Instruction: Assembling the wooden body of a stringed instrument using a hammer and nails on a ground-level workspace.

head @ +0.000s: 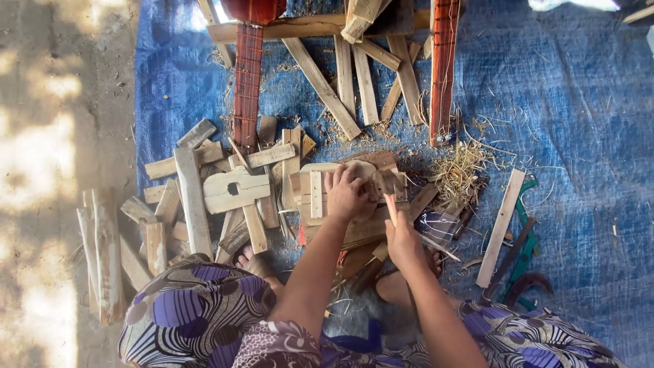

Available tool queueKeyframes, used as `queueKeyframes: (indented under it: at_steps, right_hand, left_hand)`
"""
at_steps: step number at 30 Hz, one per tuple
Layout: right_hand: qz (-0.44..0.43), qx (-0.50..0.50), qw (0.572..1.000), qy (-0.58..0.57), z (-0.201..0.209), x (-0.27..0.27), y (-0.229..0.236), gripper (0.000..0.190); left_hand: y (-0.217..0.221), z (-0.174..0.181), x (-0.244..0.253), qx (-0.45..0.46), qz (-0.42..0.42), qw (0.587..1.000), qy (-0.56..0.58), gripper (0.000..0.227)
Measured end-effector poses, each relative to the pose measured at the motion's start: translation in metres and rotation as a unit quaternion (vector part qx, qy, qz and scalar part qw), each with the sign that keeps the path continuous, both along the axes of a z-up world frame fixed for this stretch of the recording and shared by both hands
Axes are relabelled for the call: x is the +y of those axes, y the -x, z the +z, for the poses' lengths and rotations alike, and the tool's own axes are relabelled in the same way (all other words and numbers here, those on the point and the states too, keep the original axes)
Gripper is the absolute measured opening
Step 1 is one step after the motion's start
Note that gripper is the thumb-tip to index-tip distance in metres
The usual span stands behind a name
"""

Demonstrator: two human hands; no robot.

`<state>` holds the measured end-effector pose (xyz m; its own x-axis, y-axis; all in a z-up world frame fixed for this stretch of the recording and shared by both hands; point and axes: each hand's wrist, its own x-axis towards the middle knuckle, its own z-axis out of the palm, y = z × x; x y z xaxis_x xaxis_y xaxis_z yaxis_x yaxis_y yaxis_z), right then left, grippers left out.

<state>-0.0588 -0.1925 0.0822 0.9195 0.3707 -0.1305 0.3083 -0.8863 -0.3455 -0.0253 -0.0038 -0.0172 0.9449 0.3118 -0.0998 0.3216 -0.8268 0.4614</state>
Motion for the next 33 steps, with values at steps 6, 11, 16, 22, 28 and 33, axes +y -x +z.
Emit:
queueKeyframes:
  at_steps: [6, 11, 16, 22, 28, 33]
  right_hand:
    - [-0.045, -0.009, 0.994, -0.095, 0.032, 0.011, 0.024, 0.026]
    - [-0.025, -0.024, 0.997, -0.063, -0.014, 0.003, -0.006, 0.028]
    - [-0.033, -0.082, 0.987, -0.138, 0.059, 0.014, 0.029, 0.028]
    - [-0.013, -0.149, 0.979, -0.140, -0.008, 0.008, 0.036, 0.018]
    - [-0.111, 0.091, 0.990, -0.010, -0.007, 0.005, 0.020, 0.049]
    - [-0.142, 0.136, 0.975, -0.107, 0.022, -0.013, 0.029, 0.036]
  left_hand:
    - [0.006, 0.002, -0.002, 0.000, -0.006, 1.000, 0.011, 0.048]
    - [-0.007, 0.004, 0.002, -0.011, -0.010, 1.000, 0.004, 0.045]
    - [0.005, 0.000, 0.000, 0.006, -0.017, 1.000, 0.011, 0.047]
    - [0.005, -0.004, -0.001, -0.035, -0.007, 0.999, 0.035, 0.042]
    - [0.005, -0.008, 0.000, -0.010, -0.021, 0.999, 0.038, 0.045]
    - [0.001, 0.018, -0.003, 0.003, -0.014, 1.000, -0.004, 0.050]
